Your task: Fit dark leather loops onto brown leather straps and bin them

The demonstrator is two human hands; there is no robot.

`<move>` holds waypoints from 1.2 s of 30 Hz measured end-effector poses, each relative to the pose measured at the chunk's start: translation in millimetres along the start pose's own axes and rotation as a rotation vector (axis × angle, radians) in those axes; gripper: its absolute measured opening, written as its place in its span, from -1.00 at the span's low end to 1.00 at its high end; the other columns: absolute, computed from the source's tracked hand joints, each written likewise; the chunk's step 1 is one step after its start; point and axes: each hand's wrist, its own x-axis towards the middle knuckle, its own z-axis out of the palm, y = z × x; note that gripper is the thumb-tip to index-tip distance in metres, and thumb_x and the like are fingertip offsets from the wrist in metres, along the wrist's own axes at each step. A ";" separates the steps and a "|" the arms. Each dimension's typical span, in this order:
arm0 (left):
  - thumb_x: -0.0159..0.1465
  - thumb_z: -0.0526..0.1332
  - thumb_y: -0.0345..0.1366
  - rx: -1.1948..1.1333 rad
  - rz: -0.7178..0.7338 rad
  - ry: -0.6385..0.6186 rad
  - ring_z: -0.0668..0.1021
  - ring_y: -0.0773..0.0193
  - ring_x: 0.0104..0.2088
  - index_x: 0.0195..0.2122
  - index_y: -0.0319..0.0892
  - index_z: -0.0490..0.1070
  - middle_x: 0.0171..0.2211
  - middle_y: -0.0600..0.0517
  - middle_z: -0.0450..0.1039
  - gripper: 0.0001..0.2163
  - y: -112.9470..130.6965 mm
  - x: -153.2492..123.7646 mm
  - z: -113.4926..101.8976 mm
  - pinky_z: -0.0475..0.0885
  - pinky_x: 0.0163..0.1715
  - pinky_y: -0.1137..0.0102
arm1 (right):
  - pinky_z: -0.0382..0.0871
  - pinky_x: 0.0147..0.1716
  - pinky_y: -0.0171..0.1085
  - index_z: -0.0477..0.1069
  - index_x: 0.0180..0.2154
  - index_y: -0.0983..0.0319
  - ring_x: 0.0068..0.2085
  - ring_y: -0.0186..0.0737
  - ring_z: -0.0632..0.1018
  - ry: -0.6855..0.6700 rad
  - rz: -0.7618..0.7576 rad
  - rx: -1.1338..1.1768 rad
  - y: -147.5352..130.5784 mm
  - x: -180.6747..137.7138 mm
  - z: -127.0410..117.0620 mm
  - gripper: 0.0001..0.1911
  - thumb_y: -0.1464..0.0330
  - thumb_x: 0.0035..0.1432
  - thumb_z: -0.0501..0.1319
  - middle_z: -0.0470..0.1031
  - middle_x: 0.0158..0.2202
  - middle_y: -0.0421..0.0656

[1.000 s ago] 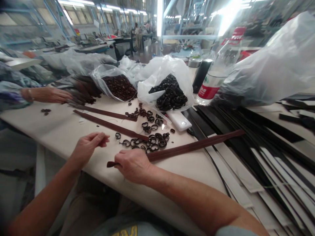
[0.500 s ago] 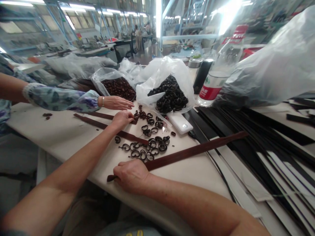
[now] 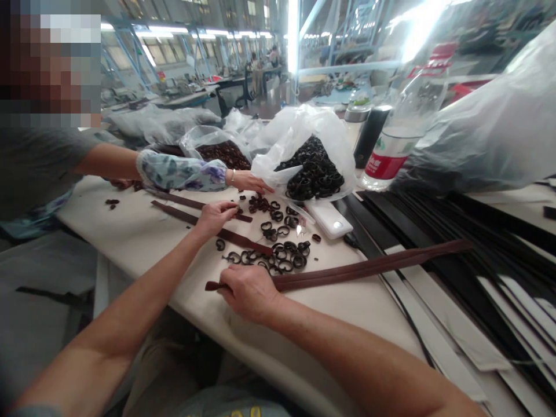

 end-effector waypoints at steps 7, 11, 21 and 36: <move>0.04 0.43 -0.18 -0.669 -0.233 0.028 0.59 0.31 -0.41 -0.18 -0.23 0.61 -0.31 -0.10 0.62 -0.66 5.6 -114.0 -43.5 0.50 -0.32 0.44 | 0.26 -0.34 -0.34 0.43 -0.38 0.22 -0.38 -0.28 0.49 0.383 0.043 0.174 9.6 11.6 -34.4 -0.92 0.39 0.20 0.24 0.49 -0.41 -0.19; 0.01 0.46 -0.27 -0.773 -0.291 0.090 0.56 0.33 -0.44 -0.23 -0.21 0.62 -0.39 -0.04 0.61 -0.71 14.7 -159.5 -42.8 0.49 -0.34 0.44 | 0.25 -0.36 -0.33 0.44 -0.38 0.22 -0.39 -0.28 0.48 0.383 0.037 0.195 4.8 11.6 -33.7 -0.93 0.40 0.18 0.25 0.50 -0.41 -0.19; 0.02 0.43 -0.39 -0.741 -0.246 -0.138 0.55 0.32 -0.43 -0.31 -0.18 0.62 -0.42 -0.02 0.60 -0.82 29.7 -175.1 -60.9 0.48 -0.35 0.45 | 0.21 -0.42 -0.39 0.48 -0.38 0.23 -0.44 -0.36 0.44 0.146 -0.070 0.332 -0.5 9.8 -32.4 -0.95 0.41 0.15 0.29 0.47 -0.48 -0.26; -0.14 0.57 -0.26 -1.325 -0.599 -0.320 0.48 0.46 -0.59 -0.41 -0.18 0.64 -0.58 -0.01 0.50 -0.73 -0.6 -186.5 -35.9 0.31 -0.60 0.66 | 0.24 -0.43 -0.41 0.50 -0.43 0.25 -0.47 -0.39 0.43 0.167 -0.044 0.594 -12.3 3.8 -23.5 -0.89 0.38 0.12 0.35 0.46 -0.53 -0.27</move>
